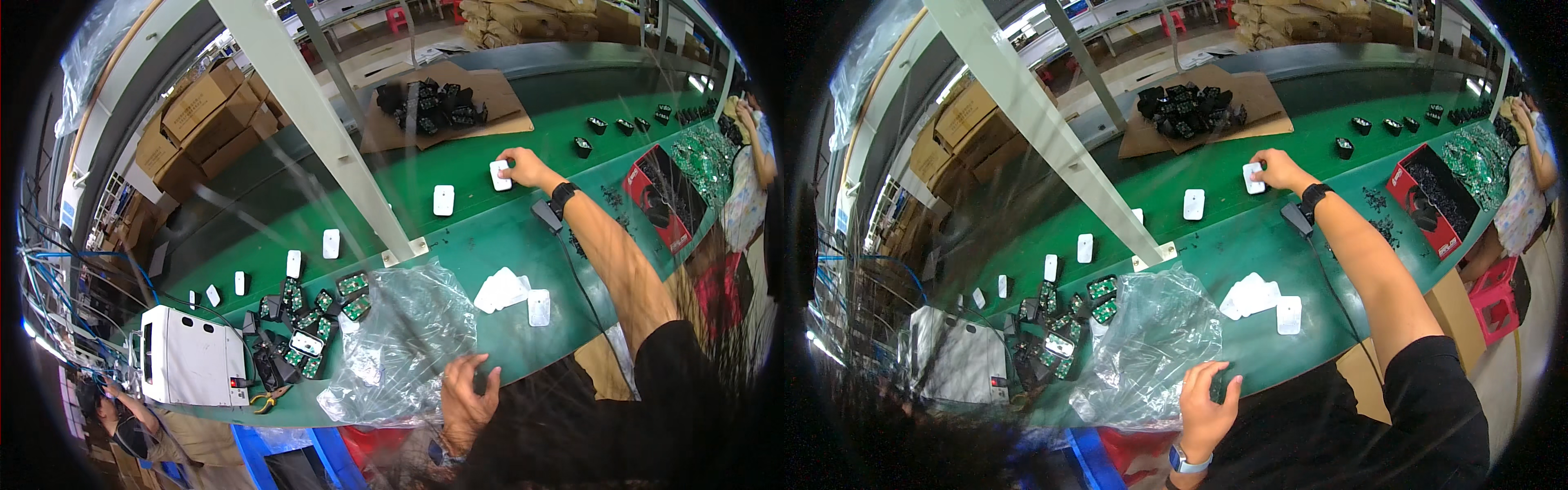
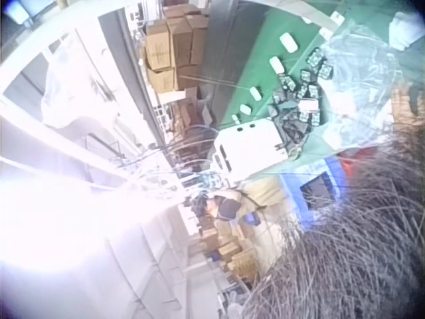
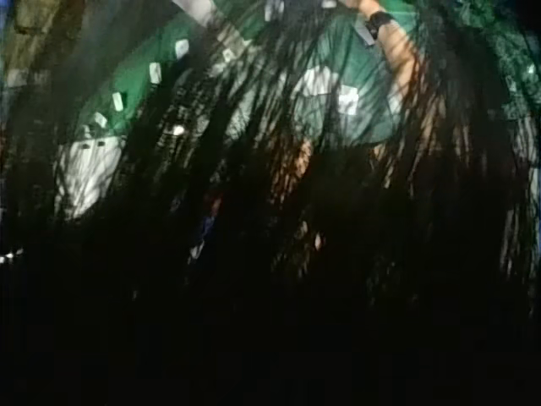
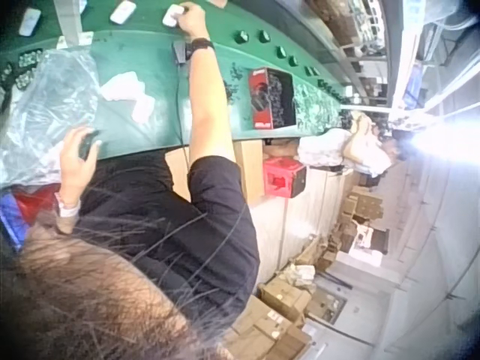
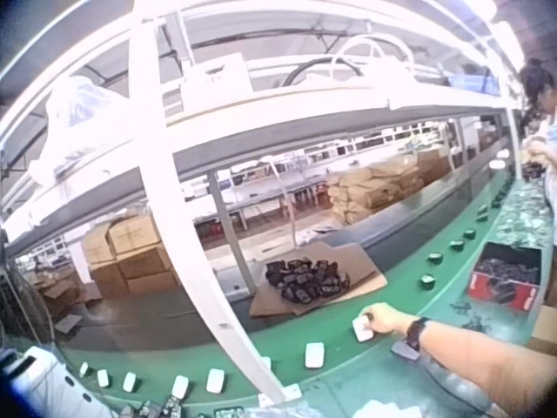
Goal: The person assembles electronic devices by inserting a small black component into a white plastic piece, placing a circuit board into a black housing, and snapping the white piece on top. They repeat this process multiple times, occasionally reaching for small parts on the table.
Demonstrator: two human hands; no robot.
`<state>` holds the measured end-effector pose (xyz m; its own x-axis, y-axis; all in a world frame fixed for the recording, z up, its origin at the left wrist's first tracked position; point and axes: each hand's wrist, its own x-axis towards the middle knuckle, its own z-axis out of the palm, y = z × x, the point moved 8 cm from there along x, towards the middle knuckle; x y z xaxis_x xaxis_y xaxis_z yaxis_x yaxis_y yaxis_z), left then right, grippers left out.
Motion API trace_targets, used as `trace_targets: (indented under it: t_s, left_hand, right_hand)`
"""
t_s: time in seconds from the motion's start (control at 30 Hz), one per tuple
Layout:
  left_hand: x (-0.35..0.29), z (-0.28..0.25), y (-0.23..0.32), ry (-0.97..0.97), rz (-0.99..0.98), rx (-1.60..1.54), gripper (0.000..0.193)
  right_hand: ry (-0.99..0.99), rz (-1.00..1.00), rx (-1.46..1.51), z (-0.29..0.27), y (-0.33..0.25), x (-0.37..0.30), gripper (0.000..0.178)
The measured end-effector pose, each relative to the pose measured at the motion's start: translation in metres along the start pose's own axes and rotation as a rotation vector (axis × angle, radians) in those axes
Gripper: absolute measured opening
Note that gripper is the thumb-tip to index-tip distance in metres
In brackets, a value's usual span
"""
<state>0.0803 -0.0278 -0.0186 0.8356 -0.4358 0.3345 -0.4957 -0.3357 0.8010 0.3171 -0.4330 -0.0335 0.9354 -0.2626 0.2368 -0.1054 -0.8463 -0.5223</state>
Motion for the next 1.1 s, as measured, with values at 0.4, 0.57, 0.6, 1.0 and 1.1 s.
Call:
trace_targets:
  t_s: [0.4, 0.57, 0.6, 1.0, 1.1]
  left_hand:
    - [0.071, 0.055, 0.026, -0.136, 0.195, 0.472, 0.046]
    - [0.092, 0.089, 0.028, -0.163, 0.222, 0.554, 0.049]
    - [0.093, 0.094, 0.028, -0.178, 0.236, 0.547, 0.049]
    - [0.077, 0.051, 0.031, -0.015, 0.176, 0.32, 0.046]
    - [0.058, 0.035, 0.011, -0.079, -0.175, -0.354, 0.043]
  right_hand:
    - [-0.031, -0.181, 0.365, -0.087, -0.082, -0.089, 0.045]
    - [-0.011, -0.134, 0.165, -0.158, -0.074, -0.209, 0.021]
    - [0.0, -0.116, 0.162, -0.161, -0.061, -0.225, 0.021]
    - [0.151, -0.001, -0.052, -0.139, 0.026, -0.292, 0.008]
    - [0.104, -0.072, -0.15, -0.128, 0.022, -0.284, 0.007]
